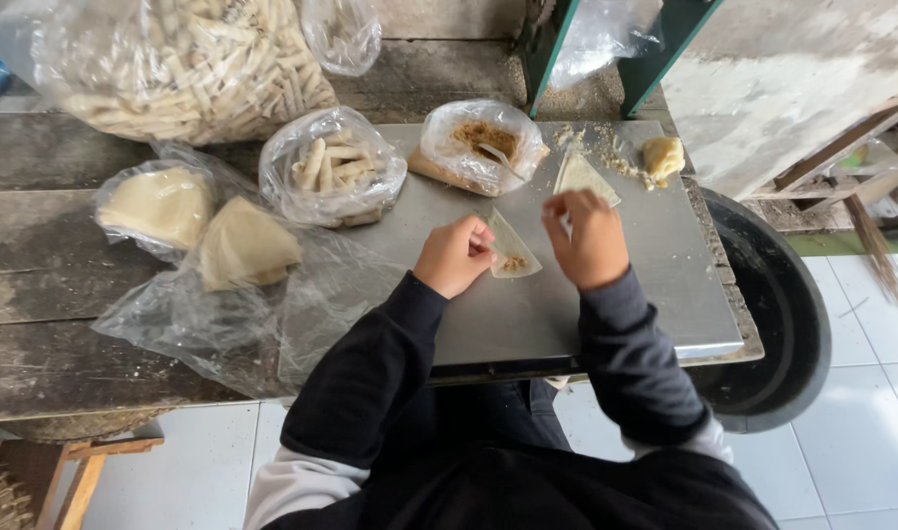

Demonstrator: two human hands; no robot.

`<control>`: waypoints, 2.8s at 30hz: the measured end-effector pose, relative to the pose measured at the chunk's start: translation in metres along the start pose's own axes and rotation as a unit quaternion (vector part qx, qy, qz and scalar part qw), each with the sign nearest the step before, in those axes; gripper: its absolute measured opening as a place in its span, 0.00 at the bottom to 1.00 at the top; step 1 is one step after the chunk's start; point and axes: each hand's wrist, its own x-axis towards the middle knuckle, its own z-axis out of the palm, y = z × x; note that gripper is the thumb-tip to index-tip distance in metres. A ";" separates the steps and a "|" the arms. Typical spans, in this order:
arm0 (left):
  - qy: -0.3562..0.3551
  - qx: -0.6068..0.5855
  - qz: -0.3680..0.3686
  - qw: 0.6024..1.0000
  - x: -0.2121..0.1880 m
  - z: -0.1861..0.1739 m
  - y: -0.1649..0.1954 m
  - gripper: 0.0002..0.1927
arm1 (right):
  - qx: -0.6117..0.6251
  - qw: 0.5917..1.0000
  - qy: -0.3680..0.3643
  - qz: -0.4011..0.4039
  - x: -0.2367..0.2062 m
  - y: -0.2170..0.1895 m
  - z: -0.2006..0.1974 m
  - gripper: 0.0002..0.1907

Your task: The person repeatedly takes triangular wrappers, scoops a granular filling from a bag, places it on the wrapper, folds the wrapper into a triangular packet, and sets it aside. The process is repeated continuously throughout the clip.

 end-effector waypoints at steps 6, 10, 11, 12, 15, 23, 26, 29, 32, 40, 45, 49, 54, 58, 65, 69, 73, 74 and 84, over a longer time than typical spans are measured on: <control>0.002 0.055 0.031 0.998 -0.002 0.002 0.017 0.11 | -0.084 0.996 -0.017 0.039 -0.055 -0.009 0.011 0.09; 0.000 0.096 0.030 0.995 -0.005 -0.002 0.025 0.08 | -0.071 0.996 -0.018 0.056 -0.061 -0.006 0.023 0.07; -0.001 0.110 0.023 0.994 -0.005 -0.002 0.026 0.07 | -0.067 0.996 -0.021 0.061 -0.061 -0.006 0.024 0.06; -0.004 0.124 0.015 0.992 -0.006 -0.002 0.028 0.05 | -0.058 0.996 -0.018 0.060 -0.061 -0.006 0.025 0.05; 0.001 0.153 0.025 0.988 -0.007 -0.004 0.029 0.04 | 0.002 0.998 -0.008 0.064 -0.056 -0.010 0.025 0.04; -0.005 0.163 0.029 0.986 -0.006 -0.004 0.028 0.06 | 0.176 0.983 -0.040 0.038 -0.047 -0.033 0.028 0.12; -0.004 0.165 0.028 0.986 -0.005 -0.004 0.027 0.05 | 0.162 0.986 -0.026 -0.010 -0.046 -0.037 0.031 0.12; -0.015 0.154 0.018 0.988 -0.005 -0.005 0.027 0.05 | 0.107 0.994 -0.028 -0.007 -0.046 -0.035 0.033 0.09; -0.024 0.152 0.014 0.988 -0.003 -0.007 0.028 0.05 | 0.113 0.993 -0.021 -0.017 -0.046 -0.033 0.036 0.09; -0.098 0.108 0.074 0.987 -0.003 -0.023 0.029 0.13 | 0.124 0.988 -0.078 -0.045 -0.038 -0.023 0.031 0.07; -0.065 0.157 0.146 0.974 -0.002 -0.016 0.027 0.09 | 0.134 0.981 -0.126 -0.055 -0.033 -0.016 0.027 0.13; -0.020 0.180 0.175 0.968 -0.001 -0.011 0.024 0.06 | 0.079 0.994 -0.064 -0.038 -0.036 -0.014 0.042 0.08; -0.011 0.213 0.164 0.963 0.001 -0.006 0.019 0.07 | 0.072 0.980 -0.183 0.021 -0.004 0.009 0.049 0.08; 0.009 0.163 0.125 0.979 0.004 -0.001 0.011 0.06 | 0.142 0.913 -0.358 0.132 0.030 0.029 0.050 0.10; -0.012 0.120 0.100 0.988 0.008 -0.001 0.004 0.08 | 0.164 0.935 -0.307 0.067 0.020 0.034 0.055 0.08; 0.009 0.147 0.145 0.978 0.006 0.000 0.008 0.08 | 0.150 0.960 -0.230 0.056 0.003 0.023 0.049 0.06; -0.021 0.236 0.150 0.960 0.003 -0.004 0.012 0.07 | 0.098 0.970 -0.218 0.044 0.007 0.013 0.044 0.09; -0.024 0.235 0.157 0.959 0.002 -0.006 0.012 0.08 | 0.073 0.975 -0.210 0.026 0.009 0.012 0.043 0.11; 0.041 0.273 0.072 0.958 0.001 0.008 0.006 0.07 | 0.092 0.990 -0.091 -0.064 -0.019 0.007 0.043 0.05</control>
